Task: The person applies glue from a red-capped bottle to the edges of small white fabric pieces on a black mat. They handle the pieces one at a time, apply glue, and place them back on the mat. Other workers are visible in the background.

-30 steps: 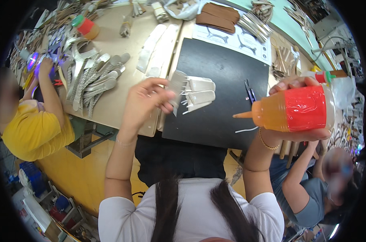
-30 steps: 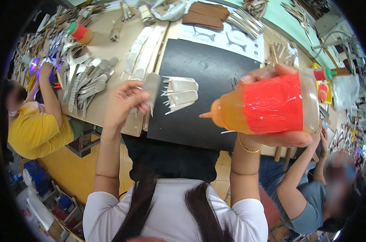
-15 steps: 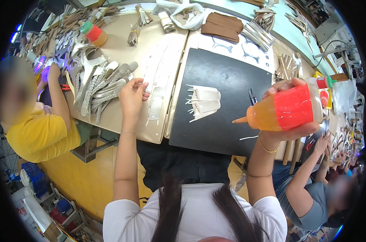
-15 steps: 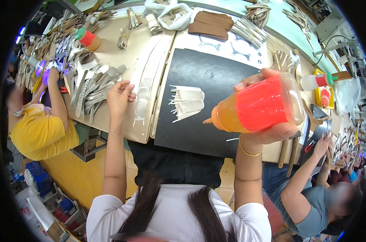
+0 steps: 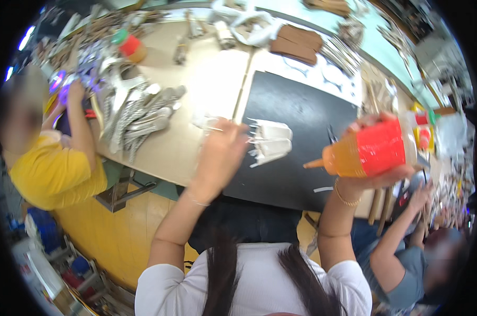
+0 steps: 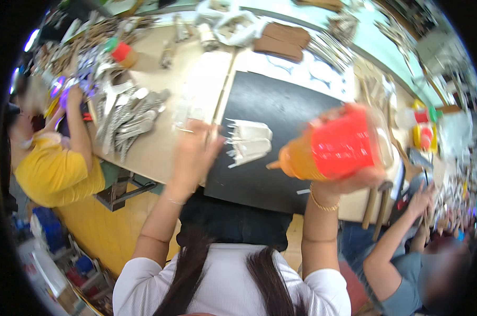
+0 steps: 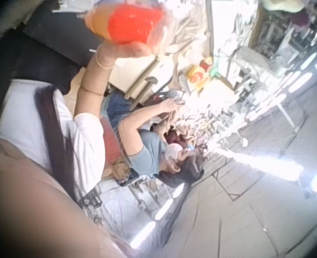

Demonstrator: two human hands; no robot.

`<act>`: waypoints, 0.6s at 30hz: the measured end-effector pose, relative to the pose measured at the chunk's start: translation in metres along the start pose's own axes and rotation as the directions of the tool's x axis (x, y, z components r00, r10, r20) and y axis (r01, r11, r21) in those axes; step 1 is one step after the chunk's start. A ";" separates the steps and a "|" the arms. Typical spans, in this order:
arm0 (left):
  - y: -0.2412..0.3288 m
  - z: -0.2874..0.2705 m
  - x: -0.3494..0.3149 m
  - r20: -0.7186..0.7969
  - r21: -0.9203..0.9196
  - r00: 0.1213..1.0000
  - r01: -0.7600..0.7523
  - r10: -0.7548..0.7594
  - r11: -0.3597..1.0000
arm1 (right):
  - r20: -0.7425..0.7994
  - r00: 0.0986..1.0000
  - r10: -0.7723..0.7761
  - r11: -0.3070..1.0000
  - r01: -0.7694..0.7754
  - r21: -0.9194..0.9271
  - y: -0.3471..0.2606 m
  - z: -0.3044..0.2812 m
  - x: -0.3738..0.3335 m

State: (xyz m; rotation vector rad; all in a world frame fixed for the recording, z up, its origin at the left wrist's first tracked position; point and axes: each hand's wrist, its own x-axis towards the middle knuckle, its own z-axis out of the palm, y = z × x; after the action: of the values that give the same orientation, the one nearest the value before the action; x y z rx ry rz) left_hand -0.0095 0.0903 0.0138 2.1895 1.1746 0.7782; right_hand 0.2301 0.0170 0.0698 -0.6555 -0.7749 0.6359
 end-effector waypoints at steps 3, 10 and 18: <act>0.021 0.023 0.003 0.118 -0.018 0.971 -0.209 0.210 0.978 | -0.006 0.999 0.048 0.972 -0.045 0.230 0.004 0.001 -0.005; 0.025 0.043 0.002 0.198 0.096 0.964 -0.199 0.177 0.975 | 0.042 0.996 0.083 0.996 -0.083 -0.016 -0.001 -0.014 0.000; 0.023 0.047 0.002 0.224 0.065 0.958 -0.198 0.179 0.978 | -0.040 0.998 0.044 0.990 -0.049 -0.133 0.004 -0.008 -0.001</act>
State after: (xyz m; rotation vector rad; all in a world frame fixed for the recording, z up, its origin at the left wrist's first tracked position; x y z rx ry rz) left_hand 0.0370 0.0730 -0.0029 2.4156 0.9161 0.5524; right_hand 0.2346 0.0160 0.0622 -0.8084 -0.7738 0.6161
